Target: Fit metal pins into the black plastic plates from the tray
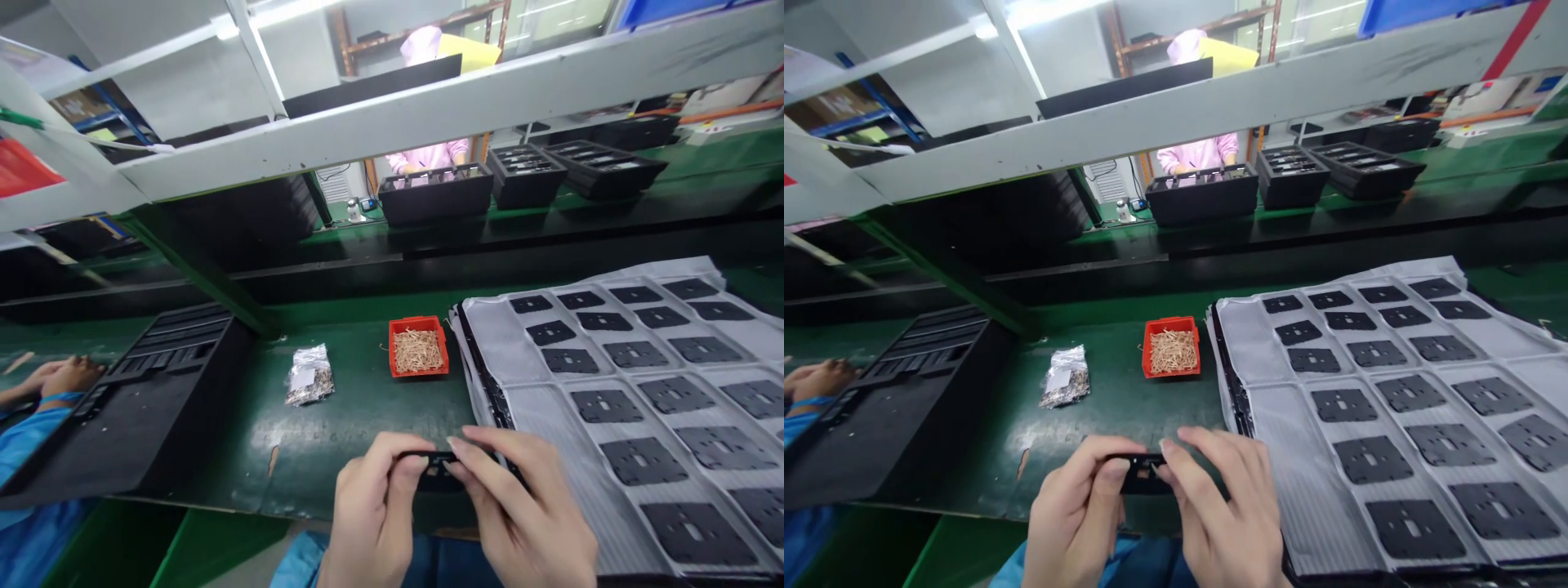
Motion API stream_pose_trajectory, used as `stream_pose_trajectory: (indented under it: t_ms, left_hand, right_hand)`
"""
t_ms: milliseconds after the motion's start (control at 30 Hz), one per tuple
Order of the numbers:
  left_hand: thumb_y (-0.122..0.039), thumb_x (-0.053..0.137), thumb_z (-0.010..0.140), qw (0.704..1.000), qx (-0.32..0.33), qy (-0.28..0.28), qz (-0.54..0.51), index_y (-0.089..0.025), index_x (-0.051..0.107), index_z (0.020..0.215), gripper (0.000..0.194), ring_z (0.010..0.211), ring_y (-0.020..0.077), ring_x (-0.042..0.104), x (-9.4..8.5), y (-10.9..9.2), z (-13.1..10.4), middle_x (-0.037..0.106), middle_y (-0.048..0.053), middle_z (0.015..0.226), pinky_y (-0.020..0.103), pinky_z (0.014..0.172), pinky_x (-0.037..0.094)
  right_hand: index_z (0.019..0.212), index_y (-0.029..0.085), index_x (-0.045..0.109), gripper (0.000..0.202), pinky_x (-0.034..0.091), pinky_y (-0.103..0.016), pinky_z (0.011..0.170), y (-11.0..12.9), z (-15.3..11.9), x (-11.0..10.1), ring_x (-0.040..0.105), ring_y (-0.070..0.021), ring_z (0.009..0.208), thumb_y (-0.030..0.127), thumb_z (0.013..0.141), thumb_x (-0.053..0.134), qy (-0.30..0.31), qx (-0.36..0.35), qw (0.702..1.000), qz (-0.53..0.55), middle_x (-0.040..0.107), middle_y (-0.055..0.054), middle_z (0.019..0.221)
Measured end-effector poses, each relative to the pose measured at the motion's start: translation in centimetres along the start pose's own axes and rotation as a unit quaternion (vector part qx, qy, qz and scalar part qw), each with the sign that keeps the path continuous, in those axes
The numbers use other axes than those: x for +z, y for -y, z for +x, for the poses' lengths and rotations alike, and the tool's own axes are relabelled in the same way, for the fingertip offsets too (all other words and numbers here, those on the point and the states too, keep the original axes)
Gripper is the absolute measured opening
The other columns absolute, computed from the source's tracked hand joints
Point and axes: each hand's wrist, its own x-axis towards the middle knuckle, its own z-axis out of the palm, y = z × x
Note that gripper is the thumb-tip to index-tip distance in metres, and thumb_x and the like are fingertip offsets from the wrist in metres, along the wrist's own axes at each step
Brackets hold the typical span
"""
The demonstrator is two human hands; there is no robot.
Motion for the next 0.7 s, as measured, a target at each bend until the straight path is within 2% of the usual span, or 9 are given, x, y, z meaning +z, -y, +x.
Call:
stream_pose_trajectory:
  t_ms: [100, 167, 233, 300, 367, 467, 533, 600, 700]
  left_hand:
    - [-0.024, 0.065, 0.104, 0.994, 0.099, 0.027, 0.026, -0.026, 0.077, 0.105, 0.012, 0.036, 0.0096, 0.053, -0.7, 1.1, -0.1, 0.067, -0.004, 0.058, 0.018, 0.042, 0.043]
    - [-0.02, 0.065, 0.104, 0.98, 0.184, 0.064, 0.031, -0.025, 0.074, 0.113, 0.014, 0.045, 0.0122, 0.065, -1.0, 1.9, -0.1, 0.075, -0.002, 0.066, 0.02, 0.055, 0.054]
    - [-0.02, 0.06, 0.107, 0.962, 0.258, 0.087, 0.021, -0.023, 0.07, 0.124, 0.02, 0.06, 0.0176, 0.076, -1.2, 2.5, -0.1, 0.079, 0.001, 0.07, 0.026, 0.066, 0.06]
    - [-0.019, 0.057, 0.108, 0.948, 0.307, 0.079, 0.019, -0.022, 0.067, 0.132, 0.026, 0.07, 0.0217, 0.08, -1.5, 2.6, 0.0, 0.082, 0.004, 0.073, 0.03, 0.068, 0.063]
    - [-0.017, 0.059, 0.107, 0.942, 0.331, 0.058, 0.023, -0.022, 0.066, 0.135, 0.03, 0.07, 0.0228, 0.081, -1.8, 2.0, 0.1, 0.082, 0.004, 0.069, 0.033, 0.068, 0.065]
    - [-0.017, 0.063, 0.105, 0.934, 0.351, 0.051, 0.036, -0.022, 0.069, 0.126, 0.022, 0.069, 0.0218, 0.083, -2.8, 0.7, 0.0, 0.085, 0.006, 0.075, 0.033, 0.07, 0.068]
    - [-0.023, 0.064, 0.106, 0.931, 0.357, 0.047, 0.057, -0.021, 0.072, 0.116, 0.013, 0.071, 0.022, 0.084, -3.5, -0.1, -0.2, 0.087, 0.012, 0.09, 0.033, 0.072, 0.07]
    - [-0.03, 0.06, 0.108, 0.929, 0.36, 0.043, 0.074, -0.02, 0.073, 0.11, 0.017, 0.075, 0.023, 0.085, -3.9, -0.5, -0.4, 0.087, 0.015, 0.098, 0.035, 0.074, 0.071]
    - [-0.03, 0.056, 0.11, 0.925, 0.366, 0.041, 0.092, -0.02, 0.071, 0.108, 0.019, 0.074, 0.0221, 0.085, -3.9, -0.8, -0.6, 0.087, 0.014, 0.092, 0.033, 0.074, 0.071]
  right_hand:
    - [0.108, 0.02, 0.071, 0.02, 0.059, -0.03, 0.082, 0.1, 0.0, 0.2, 0.071, -0.0173, 0.095, 0.005, 0.097, 0.063, 0.023, 0.063, 0.992, 0.103, 0.075, -0.007, 0.103]
    - [0.097, 0.021, 0.066, 0.017, 0.059, -0.026, 0.073, 0.4, 0.3, 0.4, 0.071, -0.0148, 0.085, 0.007, 0.099, 0.058, 0.05, 0.111, 0.979, 0.161, 0.072, -0.004, 0.092]
    - [0.086, 0.022, 0.06, 0.022, 0.056, -0.023, 0.062, 0.9, 0.9, 0.5, 0.067, -0.012, 0.073, 0.006, 0.098, 0.053, 0.053, 0.133, 0.97, 0.195, 0.066, 0.0, 0.079]
    - [0.081, 0.021, 0.059, 0.027, 0.054, -0.022, 0.058, 1.5, 1.5, 0.7, 0.064, -0.0104, 0.067, 0.0, 0.096, 0.051, 0.01, 0.111, 0.972, 0.207, 0.063, 0.002, 0.073]
    - [0.084, 0.019, 0.064, 0.025, 0.058, -0.024, 0.061, 2.0, 1.8, 1.0, 0.066, -0.011, 0.07, -0.001, 0.096, 0.055, -0.045, 0.056, 0.976, 0.203, 0.068, 0.001, 0.078]
    - [0.092, 0.015, 0.07, 0.01, 0.063, -0.03, 0.069, 2.5, 1.6, 1.7, 0.071, -0.0138, 0.08, 0.011, 0.1, 0.066, -0.127, -0.011, 0.975, 0.18, 0.073, -0.003, 0.09]
    - [0.09, 0.016, 0.069, 0.013, 0.065, -0.032, 0.068, 2.6, 1.2, 1.8, 0.073, -0.0148, 0.08, 0.016, 0.102, 0.066, -0.173, -0.024, 0.972, 0.156, 0.073, -0.003, 0.091]
    - [0.085, 0.019, 0.069, 0.017, 0.066, -0.032, 0.062, 2.5, 1.0, 1.6, 0.073, -0.0145, 0.075, 0.015, 0.101, 0.066, -0.185, -0.045, 0.973, 0.132, 0.074, -0.001, 0.086]
    - [0.082, 0.022, 0.071, 0.015, 0.066, -0.031, 0.056, 2.0, 0.7, 0.4, 0.074, -0.015, 0.069, 0.014, 0.095, 0.071, -0.145, -0.091, 0.98, 0.105, 0.077, 0.0, 0.082]
